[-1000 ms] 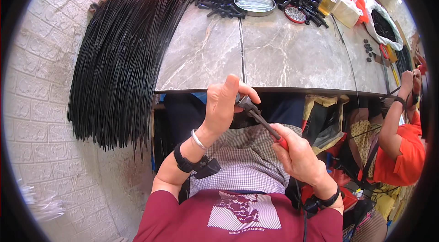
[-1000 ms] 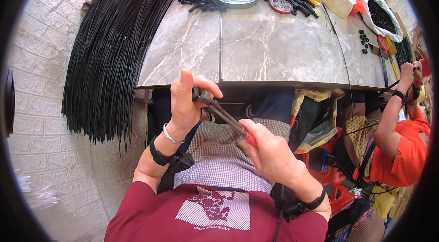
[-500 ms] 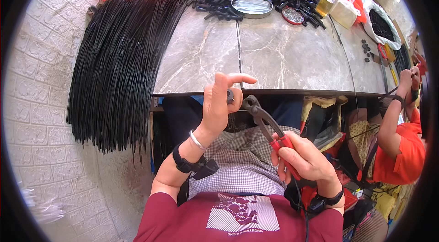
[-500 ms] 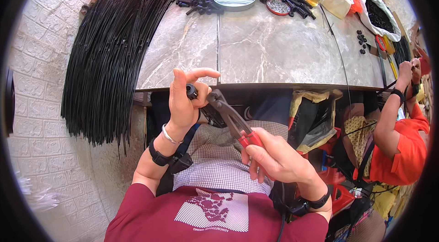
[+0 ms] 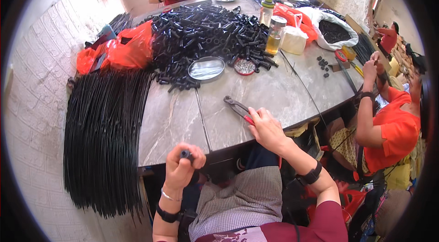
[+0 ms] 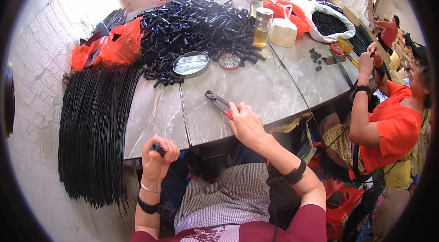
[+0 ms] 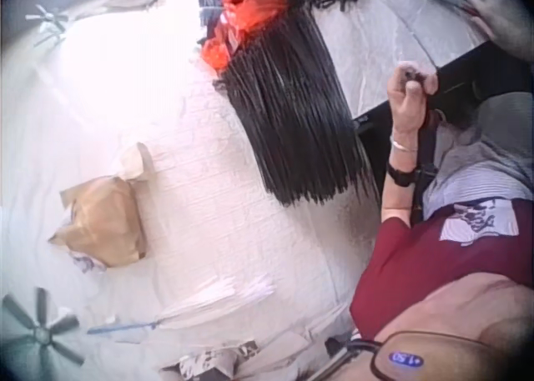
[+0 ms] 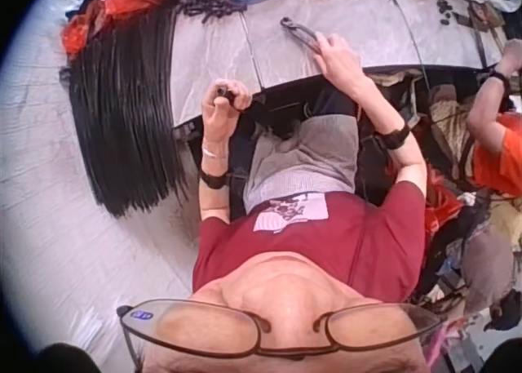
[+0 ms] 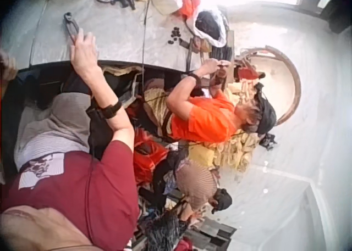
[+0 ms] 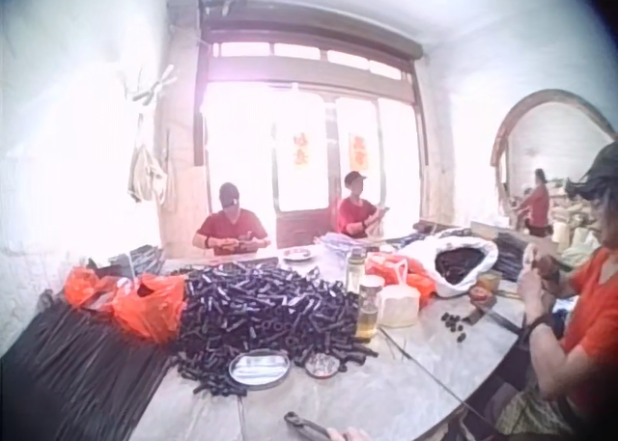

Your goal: Assembling umbrella ribs by fitting plastic caps onto the ends of the rods and securing them for manufacturing.

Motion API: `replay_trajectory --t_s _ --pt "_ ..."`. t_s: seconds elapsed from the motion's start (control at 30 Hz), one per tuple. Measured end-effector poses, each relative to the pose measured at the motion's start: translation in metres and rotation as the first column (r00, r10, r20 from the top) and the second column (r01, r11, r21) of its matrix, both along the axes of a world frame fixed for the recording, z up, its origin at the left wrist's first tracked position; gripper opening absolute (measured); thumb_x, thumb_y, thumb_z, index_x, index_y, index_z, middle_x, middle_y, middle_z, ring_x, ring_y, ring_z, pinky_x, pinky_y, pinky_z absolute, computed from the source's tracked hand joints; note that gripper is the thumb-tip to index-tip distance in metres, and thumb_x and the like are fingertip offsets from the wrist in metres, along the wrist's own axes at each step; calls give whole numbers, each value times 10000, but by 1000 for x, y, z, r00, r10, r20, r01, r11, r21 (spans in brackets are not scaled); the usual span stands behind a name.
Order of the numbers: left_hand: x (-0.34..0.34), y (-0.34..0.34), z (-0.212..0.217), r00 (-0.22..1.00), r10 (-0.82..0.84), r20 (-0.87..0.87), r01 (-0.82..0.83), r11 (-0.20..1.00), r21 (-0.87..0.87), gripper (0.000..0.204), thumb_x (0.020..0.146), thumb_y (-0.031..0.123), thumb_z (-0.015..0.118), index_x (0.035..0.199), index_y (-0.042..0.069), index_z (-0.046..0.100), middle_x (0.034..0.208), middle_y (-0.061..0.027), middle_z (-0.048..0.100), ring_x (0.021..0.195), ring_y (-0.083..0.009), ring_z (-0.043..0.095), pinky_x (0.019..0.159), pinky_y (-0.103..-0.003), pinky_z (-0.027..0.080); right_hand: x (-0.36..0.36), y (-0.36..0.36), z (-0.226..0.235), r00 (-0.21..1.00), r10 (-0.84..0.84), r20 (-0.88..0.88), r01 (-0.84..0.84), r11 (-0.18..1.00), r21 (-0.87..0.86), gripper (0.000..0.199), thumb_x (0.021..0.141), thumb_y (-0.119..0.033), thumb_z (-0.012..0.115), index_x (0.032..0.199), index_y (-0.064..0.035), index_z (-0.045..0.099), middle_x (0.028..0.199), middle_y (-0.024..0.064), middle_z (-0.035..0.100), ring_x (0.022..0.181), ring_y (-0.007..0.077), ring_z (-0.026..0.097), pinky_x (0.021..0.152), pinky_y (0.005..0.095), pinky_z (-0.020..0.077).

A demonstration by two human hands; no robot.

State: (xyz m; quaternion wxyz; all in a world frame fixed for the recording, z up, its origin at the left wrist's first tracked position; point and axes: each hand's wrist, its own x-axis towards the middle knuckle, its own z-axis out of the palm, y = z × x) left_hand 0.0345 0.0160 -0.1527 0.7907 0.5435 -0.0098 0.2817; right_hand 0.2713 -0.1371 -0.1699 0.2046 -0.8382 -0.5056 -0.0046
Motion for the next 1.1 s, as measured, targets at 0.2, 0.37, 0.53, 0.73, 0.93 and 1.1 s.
replay_trajectory --t_s 0.2,0.37,0.53,0.73,0.93,1.1 --pt "9 0 -4 997 -69 40 75 983 -167 530 875 497 655 928 -27 599 707 -99 560 604 -190 504 541 -316 413 88 57 7 996 38 -83 -26 990 140 264 856 -176 671 1075 -29 665 987 181 596 913 353 609 811 428 498" --pt "16 -2 -19 995 -101 -4 97 968 -230 541 892 494 650 946 -44 612 651 -73 532 545 -120 453 478 -257 328 160 126 0 998 -21 57 10 985 171 146 856 -108 623 972 -64 700 963 151 612 956 347 629 816 455 517" --pt "19 2 -22 994 -99 -43 87 970 -226 532 905 508 622 930 -23 602 620 -51 511 525 -125 431 483 -280 326 168 141 -3 995 -61 82 62 998 -17 176 894 -177 591 993 -89 707 984 97 634 933 319 641 801 434 513" --pt "23 5 -24 993 -87 -76 72 980 -184 528 913 525 597 898 -3 585 589 -32 488 507 -126 419 494 -297 329 169 142 -9 993 -73 92 69 997 39 123 870 -144 617 904 -52 690 959 146 626 906 347 652 782 460 527" --pt "23 5 -26 994 -75 -83 57 979 -194 519 909 518 606 892 0 582 591 -29 490 508 -124 422 497 -295 331 171 140 0 994 -38 102 41 999 -24 109 859 -129 620 875 -33 669 978 167 632 912 359 655 778 460 532" --pt "22 3 -26 995 -65 -78 49 980 -195 515 906 516 613 892 2 584 591 -29 491 510 -123 424 498 -295 330 172 143 -8 987 -52 152 60 997 -49 120 854 -129 623 844 -13 653 959 180 630 917 360 654 784 456 533"
